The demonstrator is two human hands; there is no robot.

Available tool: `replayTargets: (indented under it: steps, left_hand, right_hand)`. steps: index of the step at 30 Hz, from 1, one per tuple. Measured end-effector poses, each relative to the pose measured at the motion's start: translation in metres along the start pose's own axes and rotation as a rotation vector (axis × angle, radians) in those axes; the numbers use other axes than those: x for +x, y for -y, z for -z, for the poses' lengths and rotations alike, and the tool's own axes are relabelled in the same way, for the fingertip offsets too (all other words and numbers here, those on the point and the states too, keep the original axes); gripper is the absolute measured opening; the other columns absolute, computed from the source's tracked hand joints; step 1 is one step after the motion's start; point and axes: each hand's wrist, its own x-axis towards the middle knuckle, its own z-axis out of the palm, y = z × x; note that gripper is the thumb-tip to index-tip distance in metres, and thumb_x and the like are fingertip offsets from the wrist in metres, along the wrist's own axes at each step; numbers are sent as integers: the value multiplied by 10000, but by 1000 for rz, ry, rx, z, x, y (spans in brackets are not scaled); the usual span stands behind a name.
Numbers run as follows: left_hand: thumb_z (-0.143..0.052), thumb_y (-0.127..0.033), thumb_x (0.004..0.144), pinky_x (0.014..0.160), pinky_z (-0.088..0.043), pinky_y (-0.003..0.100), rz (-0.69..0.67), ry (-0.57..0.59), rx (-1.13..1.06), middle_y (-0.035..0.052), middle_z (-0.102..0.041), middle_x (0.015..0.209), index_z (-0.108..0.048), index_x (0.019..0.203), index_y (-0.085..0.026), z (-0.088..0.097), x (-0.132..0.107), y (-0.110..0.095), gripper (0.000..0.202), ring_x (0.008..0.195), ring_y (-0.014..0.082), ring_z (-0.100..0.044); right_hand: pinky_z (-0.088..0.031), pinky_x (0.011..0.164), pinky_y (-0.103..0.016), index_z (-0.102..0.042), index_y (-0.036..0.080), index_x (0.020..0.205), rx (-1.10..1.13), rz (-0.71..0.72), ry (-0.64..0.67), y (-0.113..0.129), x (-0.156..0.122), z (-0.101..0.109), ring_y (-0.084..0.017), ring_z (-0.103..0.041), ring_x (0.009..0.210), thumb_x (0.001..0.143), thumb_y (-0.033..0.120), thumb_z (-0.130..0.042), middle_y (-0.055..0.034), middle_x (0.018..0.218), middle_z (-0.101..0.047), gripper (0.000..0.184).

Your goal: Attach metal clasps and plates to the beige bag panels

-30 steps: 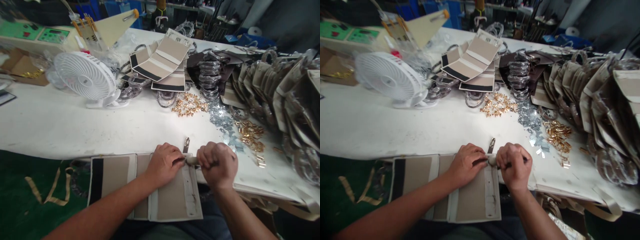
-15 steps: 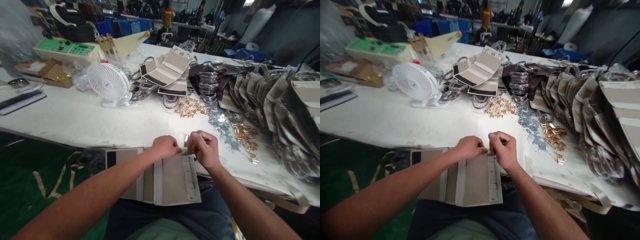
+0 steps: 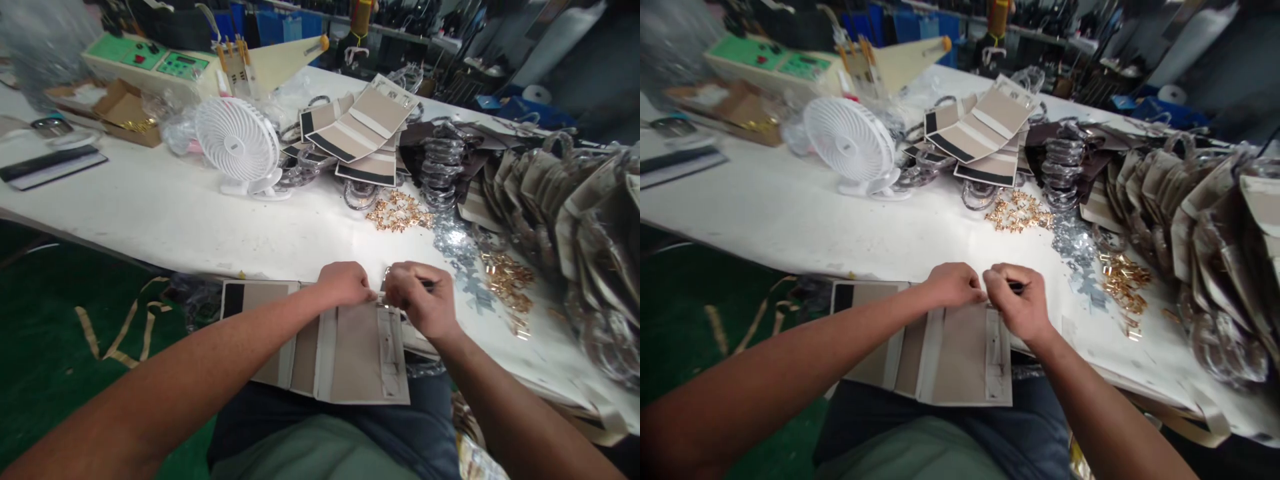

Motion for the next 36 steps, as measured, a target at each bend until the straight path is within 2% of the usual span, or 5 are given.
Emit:
replayTargets:
  steps: [14,24,30,33,36]
  left_hand:
    - [-755,-578,753,663,-448,299,40,20,-25,12,-789,836,-819,822,-299,5,5,-4,294,781,225,-703]
    - [-760,-543,786,689,-486,304,38,-8,-64,-3,-765,786,-805,808,-271,3,1,-6,277,774,223,-709]
    - [-621,-517,988,1149,-442,440,-407,-523,38,129,-669,1378,-668,1338,-197,-45,-77,-5,477,1276,286,-604]
    - [-631,-791,873,1284,-251,544,-667,-371,187,157,-533,1557,-561,1488,-195,-77,-113,1,860,1461,356,-439]
    - [-747,-733,819,1308,-154,586,-672,-239,336,157,-432,1643,-461,1575,-214,-94,-123,0,961,1528,373,-346]
  right_hand:
    - [-324,432,-285,-464,240,563,192,86,-333,-5,-9,-5,-115,-405,427,960,309,-683,48,492,-430,458]
    - [-373,477,-314,-395,265,565,8,-47,-311,-18,-17,-3,-136,-433,456,953,443,-639,32,493,-458,492]
    - [-364,493,-296,-428,254,564,3,-60,-242,-22,-20,-1,-128,-441,458,968,418,-608,38,483,-488,472]
    - [-350,480,-282,-442,248,555,-19,-77,-241,-24,-17,-2,-119,-429,448,955,426,-630,47,471,-472,477]
    - [-346,462,-272,-446,245,552,-18,-109,-242,-19,-13,-4,-115,-432,435,940,437,-642,50,465,-473,475]
